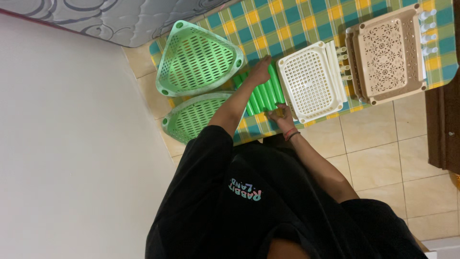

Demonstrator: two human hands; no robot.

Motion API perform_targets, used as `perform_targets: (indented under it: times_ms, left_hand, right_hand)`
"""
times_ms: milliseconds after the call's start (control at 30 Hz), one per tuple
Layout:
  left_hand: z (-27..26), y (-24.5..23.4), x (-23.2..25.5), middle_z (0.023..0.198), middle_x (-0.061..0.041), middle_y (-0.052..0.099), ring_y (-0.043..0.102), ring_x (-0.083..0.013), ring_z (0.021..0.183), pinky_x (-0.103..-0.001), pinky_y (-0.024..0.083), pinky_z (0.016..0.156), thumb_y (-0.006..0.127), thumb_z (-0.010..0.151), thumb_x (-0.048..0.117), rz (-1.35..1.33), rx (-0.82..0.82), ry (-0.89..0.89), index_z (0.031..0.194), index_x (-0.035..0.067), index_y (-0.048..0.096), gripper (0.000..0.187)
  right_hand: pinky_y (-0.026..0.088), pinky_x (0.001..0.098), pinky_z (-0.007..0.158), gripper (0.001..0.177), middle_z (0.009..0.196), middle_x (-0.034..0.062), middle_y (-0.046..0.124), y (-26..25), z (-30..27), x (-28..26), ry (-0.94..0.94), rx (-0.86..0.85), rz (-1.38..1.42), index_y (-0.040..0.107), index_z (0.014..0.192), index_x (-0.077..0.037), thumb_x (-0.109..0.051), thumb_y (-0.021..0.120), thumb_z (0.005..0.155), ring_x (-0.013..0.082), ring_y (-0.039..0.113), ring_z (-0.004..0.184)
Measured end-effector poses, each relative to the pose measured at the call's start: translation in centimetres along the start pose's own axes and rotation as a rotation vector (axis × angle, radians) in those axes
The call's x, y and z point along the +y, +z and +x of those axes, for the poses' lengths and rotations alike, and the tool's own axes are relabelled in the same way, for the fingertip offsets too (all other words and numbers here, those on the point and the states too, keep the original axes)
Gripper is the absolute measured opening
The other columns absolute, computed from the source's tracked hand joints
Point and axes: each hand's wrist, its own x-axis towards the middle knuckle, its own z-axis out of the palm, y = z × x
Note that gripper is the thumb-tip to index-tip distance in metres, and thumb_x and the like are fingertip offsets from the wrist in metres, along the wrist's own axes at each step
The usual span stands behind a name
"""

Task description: The person assembles a green plastic basket by inserting cylindrical green legs into the basket's corner holes. They repeatedly insert and remove the legs, testing fit and alignment, then place the basket on the table.

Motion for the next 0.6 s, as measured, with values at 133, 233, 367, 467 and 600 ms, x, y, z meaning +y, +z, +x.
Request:
perform_targets:
  times_ms: [133, 233, 367, 467, 600]
  left_hand:
    - [-0.4, -0.1, -0.6, 0.159, -0.020, 0.042, 0.042, -0.0365, 0.145, -0.043, 0.038, 0.118, 0.058, 0.073, -0.007, -0.049, 0.012, -0.019, 0.150, 0.003, 0.045, 0.079]
    - [-0.7, -0.2, -0.9, 0.155, -0.024, 0.045, 0.043, -0.0397, 0.143, -0.044, 0.037, 0.118, 0.058, 0.070, -0.010, -0.065, 0.058, 0.030, 0.148, 0.002, 0.048, 0.080]
    - [-1.4, -0.6, -1.1, 0.148, -0.025, 0.052, 0.052, -0.0416, 0.135, -0.043, 0.045, 0.112, 0.058, 0.074, -0.009, -0.136, 0.091, 0.002, 0.150, 0.003, 0.048, 0.078]
    - [-2.7, -1.6, -0.4, 0.145, -0.025, 0.056, 0.057, -0.0432, 0.129, -0.043, 0.050, 0.107, 0.057, 0.073, -0.008, -0.147, 0.142, 0.040, 0.150, 0.002, 0.047, 0.078]
    - [-5.6, -5.2, 1.9, 0.143, -0.027, 0.056, 0.059, -0.0447, 0.127, -0.045, 0.051, 0.106, 0.061, 0.073, -0.007, -0.124, 0.246, 0.120, 0.150, 0.001, 0.045, 0.079]
  right_hand:
    - [0.044, 0.0339, 0.108, 0.068, 0.134, 0.0174, 0.053, -0.4, -0.1, 0.0, -0.075, -0.049, -0.090, 0.046, 0.137, 0.002, -0.015, 0.086, 0.085, 0.0257, 0.051, 0.129]
    - [0.044, 0.0366, 0.112, 0.069, 0.139, 0.0162, 0.049, -0.5, -0.4, 0.0, -0.038, -0.066, 0.006, 0.046, 0.137, -0.001, -0.015, 0.085, 0.081, 0.0264, 0.048, 0.133]
    - [0.042, 0.0380, 0.115, 0.064, 0.145, 0.0161, 0.046, -0.6, -1.3, -0.4, -0.106, -0.094, 0.047, 0.047, 0.137, 0.001, -0.012, 0.084, 0.086, 0.0273, 0.043, 0.140]
    - [0.049, 0.0368, 0.108, 0.059, 0.147, 0.0181, 0.044, -0.5, -2.6, -1.4, -0.064, -0.152, 0.180, 0.045, 0.137, 0.001, -0.008, 0.079, 0.089, 0.0305, 0.054, 0.131]
    - [0.056, 0.0387, 0.108, 0.051, 0.160, 0.0172, 0.029, -0.1, -4.5, -3.6, -0.075, -0.251, 0.350, 0.042, 0.136, 0.000, 0.001, 0.071, 0.094, 0.0240, 0.058, 0.129]
